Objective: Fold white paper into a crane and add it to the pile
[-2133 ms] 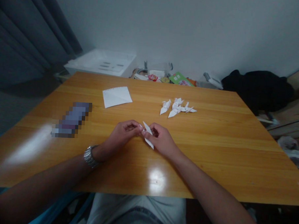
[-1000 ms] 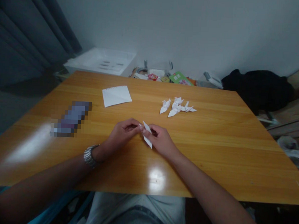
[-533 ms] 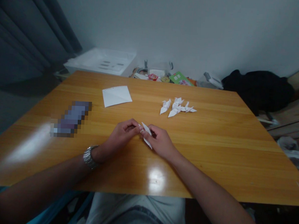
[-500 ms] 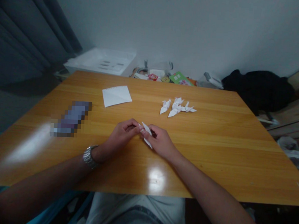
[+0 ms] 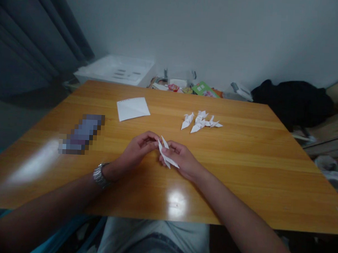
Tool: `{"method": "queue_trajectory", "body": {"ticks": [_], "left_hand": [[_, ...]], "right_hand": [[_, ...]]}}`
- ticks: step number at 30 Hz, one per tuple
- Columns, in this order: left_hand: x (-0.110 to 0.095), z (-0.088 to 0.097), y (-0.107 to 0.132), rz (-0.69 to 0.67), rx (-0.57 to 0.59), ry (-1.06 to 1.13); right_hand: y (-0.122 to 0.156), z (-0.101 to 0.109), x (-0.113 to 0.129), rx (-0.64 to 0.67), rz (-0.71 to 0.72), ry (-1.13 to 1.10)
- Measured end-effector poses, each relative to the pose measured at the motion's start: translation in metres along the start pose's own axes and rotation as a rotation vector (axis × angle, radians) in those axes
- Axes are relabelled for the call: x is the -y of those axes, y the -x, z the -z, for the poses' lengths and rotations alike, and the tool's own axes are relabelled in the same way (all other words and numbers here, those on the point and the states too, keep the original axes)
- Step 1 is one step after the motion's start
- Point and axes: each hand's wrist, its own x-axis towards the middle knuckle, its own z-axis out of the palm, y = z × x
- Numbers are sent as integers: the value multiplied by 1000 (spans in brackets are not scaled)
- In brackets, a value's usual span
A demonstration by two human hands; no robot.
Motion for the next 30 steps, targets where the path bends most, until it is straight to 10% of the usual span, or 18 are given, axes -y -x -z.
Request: {"method": "queue_trajectory", "body": {"ticks": [30], "left_hand": [[2, 1, 1, 12, 63, 73]], "right_hand": [[1, -4, 5, 8, -52, -19]]}}
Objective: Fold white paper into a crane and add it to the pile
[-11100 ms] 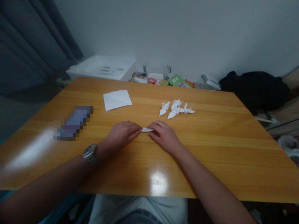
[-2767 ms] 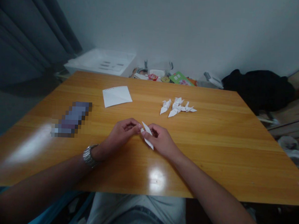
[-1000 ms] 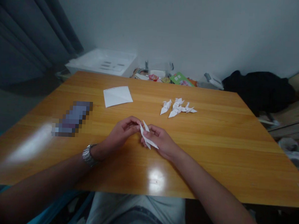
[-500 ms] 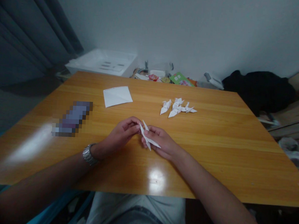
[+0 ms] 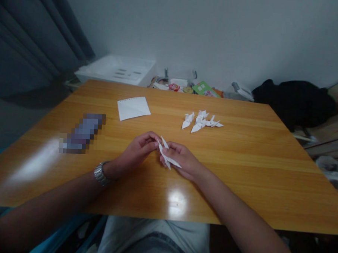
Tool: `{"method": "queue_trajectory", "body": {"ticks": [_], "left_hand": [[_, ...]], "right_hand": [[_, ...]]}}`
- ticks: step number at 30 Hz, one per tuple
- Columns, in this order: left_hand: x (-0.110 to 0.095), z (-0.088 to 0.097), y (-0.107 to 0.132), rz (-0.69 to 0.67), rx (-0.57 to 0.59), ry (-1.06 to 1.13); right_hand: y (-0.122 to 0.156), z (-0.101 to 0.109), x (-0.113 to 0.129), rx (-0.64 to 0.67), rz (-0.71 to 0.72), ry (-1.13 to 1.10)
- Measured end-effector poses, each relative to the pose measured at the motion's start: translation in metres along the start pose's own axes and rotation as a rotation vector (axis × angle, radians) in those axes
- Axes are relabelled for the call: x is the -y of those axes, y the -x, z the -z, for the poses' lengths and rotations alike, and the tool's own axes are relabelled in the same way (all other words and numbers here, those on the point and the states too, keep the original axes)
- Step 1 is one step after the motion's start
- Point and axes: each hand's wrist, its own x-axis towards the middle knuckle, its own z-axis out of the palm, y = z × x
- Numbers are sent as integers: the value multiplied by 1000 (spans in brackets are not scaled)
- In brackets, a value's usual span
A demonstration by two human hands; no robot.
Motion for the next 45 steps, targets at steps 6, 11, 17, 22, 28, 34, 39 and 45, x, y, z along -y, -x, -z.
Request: {"method": "queue_trajectory", "body": {"ticks": [6, 11, 17, 22, 28, 34, 39, 45], "left_hand": [[-11, 0, -1, -36, 29, -42], [-14, 5, -2, -58, 35, -127], [-10, 7, -2, -76, 26, -161], [-9, 9, 0, -105, 29, -224], [-15, 15, 0, -286, 62, -584], [-16, 17, -3, -403, 101, -732], [-15, 17, -3, -439, 83, -773], [-19, 9, 3, -431, 25, -822]], "right_hand": [[1, 1, -2, -34, 33, 62], [2, 1, 1, -25, 35, 3], [2, -2, 5, -30, 14, -24], [1, -1, 1, -43, 25, 19], [2, -4, 4, -75, 66, 164], [1, -2, 6, -118, 113, 273], [0, 2, 3, -134, 136, 307], [-1, -1, 2, -199, 217, 385]]}}
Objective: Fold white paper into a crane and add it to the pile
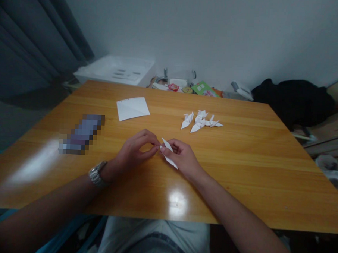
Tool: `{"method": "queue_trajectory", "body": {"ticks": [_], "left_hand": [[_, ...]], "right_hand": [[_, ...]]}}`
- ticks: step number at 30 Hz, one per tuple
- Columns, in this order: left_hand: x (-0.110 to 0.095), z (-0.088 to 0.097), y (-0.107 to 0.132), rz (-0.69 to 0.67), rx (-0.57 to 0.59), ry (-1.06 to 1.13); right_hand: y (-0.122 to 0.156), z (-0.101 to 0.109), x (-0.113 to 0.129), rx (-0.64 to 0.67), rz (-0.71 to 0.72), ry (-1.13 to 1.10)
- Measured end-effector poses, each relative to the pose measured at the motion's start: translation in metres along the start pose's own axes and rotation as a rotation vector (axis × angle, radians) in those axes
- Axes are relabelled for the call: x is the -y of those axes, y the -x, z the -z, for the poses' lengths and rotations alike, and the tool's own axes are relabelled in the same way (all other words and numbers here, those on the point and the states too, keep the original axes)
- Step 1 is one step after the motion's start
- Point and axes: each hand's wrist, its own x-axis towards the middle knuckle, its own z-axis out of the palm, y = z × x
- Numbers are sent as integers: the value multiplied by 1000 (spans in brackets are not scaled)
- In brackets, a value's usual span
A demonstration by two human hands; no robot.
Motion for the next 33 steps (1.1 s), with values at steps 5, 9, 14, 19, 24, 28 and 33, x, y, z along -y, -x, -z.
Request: {"method": "queue_trajectory", "body": {"ticks": [5, 9, 14, 19, 24, 28, 33], "left_hand": [[-4, -4, 2, 3, -62, 10], [-4, -7, 2, 59, -84, 55], [-6, -10, 3, 199, -123, 108], [-8, -11, 3, 239, -115, 175], [-8, -11, 3, 241, -101, 199], [-7, -15, 4, 305, -94, 307], [-6, -19, 4, 396, -90, 491]], "right_hand": [[0, -1, 0, -86, 63, 53], [0, 0, -1, -136, 111, 83], [0, 0, -1, -183, 182, 119], [-1, 1, -4, -157, 213, 155], [0, 2, -5, -156, 225, 162], [0, 0, -4, -160, 224, 151], [0, -2, -2, -165, 222, 126]]}}
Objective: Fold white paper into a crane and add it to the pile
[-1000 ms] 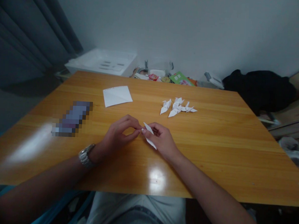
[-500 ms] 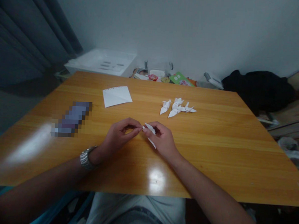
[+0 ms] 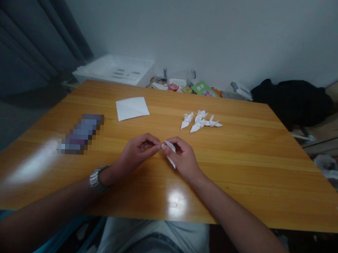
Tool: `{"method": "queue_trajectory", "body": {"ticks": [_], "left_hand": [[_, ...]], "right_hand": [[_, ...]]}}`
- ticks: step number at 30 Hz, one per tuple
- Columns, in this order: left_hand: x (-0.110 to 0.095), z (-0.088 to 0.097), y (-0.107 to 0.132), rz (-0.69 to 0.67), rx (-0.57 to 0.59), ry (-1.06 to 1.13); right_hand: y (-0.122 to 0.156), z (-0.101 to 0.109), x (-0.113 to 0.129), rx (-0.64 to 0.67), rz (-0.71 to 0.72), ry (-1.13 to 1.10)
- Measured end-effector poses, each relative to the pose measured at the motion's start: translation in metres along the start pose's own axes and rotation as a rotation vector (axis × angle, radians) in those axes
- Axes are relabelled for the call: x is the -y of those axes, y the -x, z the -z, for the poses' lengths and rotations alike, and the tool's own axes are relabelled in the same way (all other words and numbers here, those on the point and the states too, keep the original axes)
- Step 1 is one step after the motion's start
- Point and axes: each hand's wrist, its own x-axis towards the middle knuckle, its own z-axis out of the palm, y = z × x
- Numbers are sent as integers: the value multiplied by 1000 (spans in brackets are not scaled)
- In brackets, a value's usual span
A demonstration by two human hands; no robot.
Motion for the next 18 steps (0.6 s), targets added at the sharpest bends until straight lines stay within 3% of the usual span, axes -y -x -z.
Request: {"method": "queue_trajectory", "body": {"ticks": [8, 18], "left_hand": [[-4, -2, -2, 80, 41, 89], [-7, -1, -1, 79, 82, 24]], "right_hand": [[-2, 1, 2, -1, -7, -10], [2, 2, 0, 56, -102, -114]]}}
